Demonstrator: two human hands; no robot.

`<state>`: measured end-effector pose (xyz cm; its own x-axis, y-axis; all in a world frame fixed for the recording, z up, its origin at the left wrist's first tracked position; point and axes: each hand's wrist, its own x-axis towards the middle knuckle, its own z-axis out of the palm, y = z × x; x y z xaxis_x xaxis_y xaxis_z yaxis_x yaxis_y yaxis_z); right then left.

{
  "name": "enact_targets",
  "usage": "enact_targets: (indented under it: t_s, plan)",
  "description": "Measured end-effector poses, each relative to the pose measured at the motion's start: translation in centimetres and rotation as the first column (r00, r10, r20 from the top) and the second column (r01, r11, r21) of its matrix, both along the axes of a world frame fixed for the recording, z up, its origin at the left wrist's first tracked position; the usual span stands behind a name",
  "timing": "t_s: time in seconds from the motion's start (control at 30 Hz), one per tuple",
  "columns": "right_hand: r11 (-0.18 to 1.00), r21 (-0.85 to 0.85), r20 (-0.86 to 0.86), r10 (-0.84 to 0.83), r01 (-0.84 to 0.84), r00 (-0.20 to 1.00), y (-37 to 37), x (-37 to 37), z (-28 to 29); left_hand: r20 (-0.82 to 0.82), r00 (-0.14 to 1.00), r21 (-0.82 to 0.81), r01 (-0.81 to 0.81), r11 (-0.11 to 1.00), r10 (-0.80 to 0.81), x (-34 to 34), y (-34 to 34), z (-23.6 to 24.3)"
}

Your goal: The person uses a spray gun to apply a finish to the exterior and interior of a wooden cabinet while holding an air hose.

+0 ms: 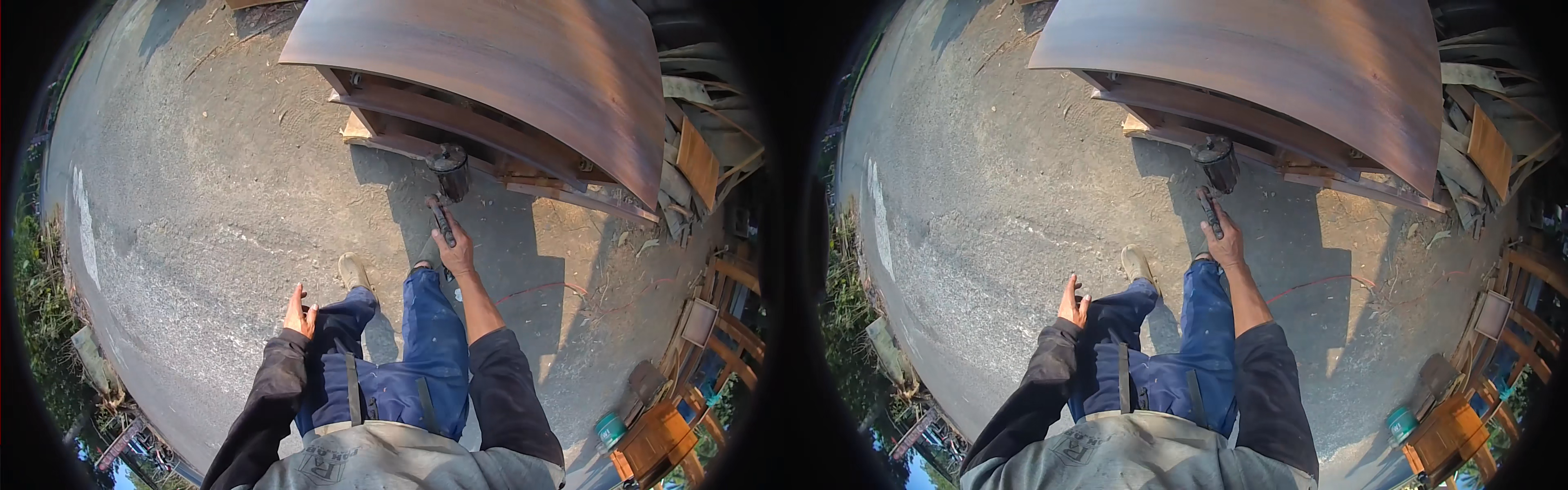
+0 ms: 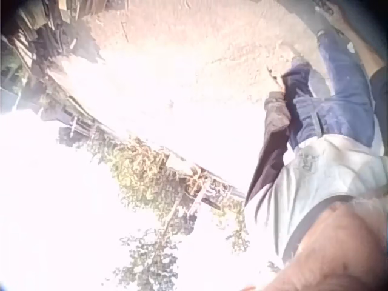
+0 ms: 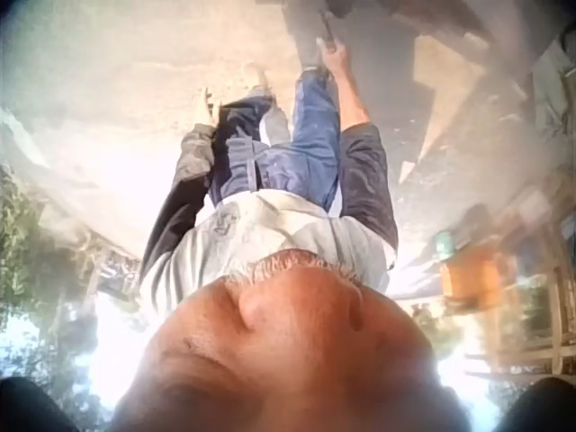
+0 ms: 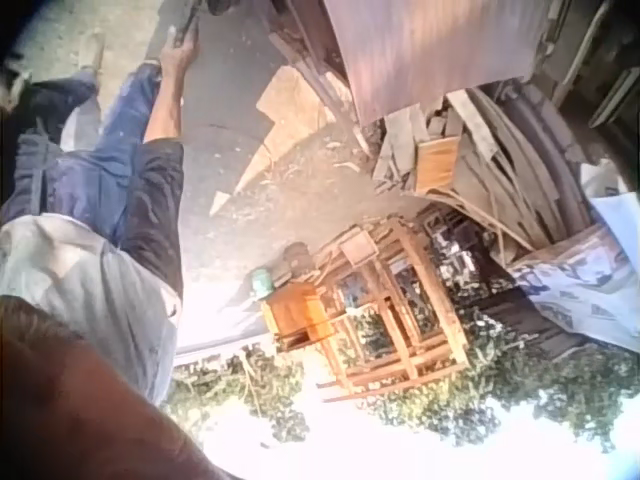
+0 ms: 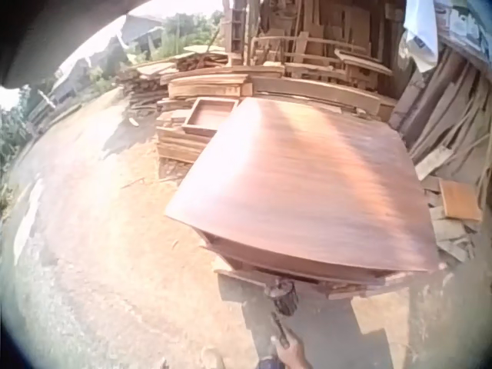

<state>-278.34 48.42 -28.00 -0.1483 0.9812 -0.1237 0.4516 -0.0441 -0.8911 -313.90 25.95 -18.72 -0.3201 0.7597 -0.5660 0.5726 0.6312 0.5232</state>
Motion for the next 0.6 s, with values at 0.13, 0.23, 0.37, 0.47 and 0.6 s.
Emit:
enact_targets:
  t_s: [0.13, 0.23, 0.37, 0.47, 0.6]
  plan:
    - [0.995, 0.057, -0.009, -0.080, 0.080, 0.997, 6.1, -1.5, -7.1, 0.028, 0.932, 0.105, 0.356, 0.929, -0.360, 3.3, 9.4, -2.2]
    - [0.983, 0.143, -0.014, -0.118, 0.119, 0.993, 14.0, -1.1, -11.0, 0.062, 0.799, 0.106, 0.590, 0.800, -0.598, 6.5, 15.4, -8.3]
    - [0.859, 0.483, 0.083, -0.238, 0.170, 0.968, 21.4, -1.6, -12.7, 0.062, 0.577, 0.195, 0.793, 0.577, -0.815, 9.1, 20.7, -16.5]
    - [0.724, 0.654, 0.117, -0.382, 0.218, 0.917, 25.2, -0.8, -12.9, 0.026, 0.368, -0.001, 0.930, 0.368, -0.929, 9.7, 24.0, -17.8]
    - [0.670, 0.723, 0.023, -0.270, 0.170, 0.963, 29.7, -1.3, -10.1, -0.038, 0.343, 0.343, 0.887, 0.310, -0.939, 8.3, 28.3, -18.8]
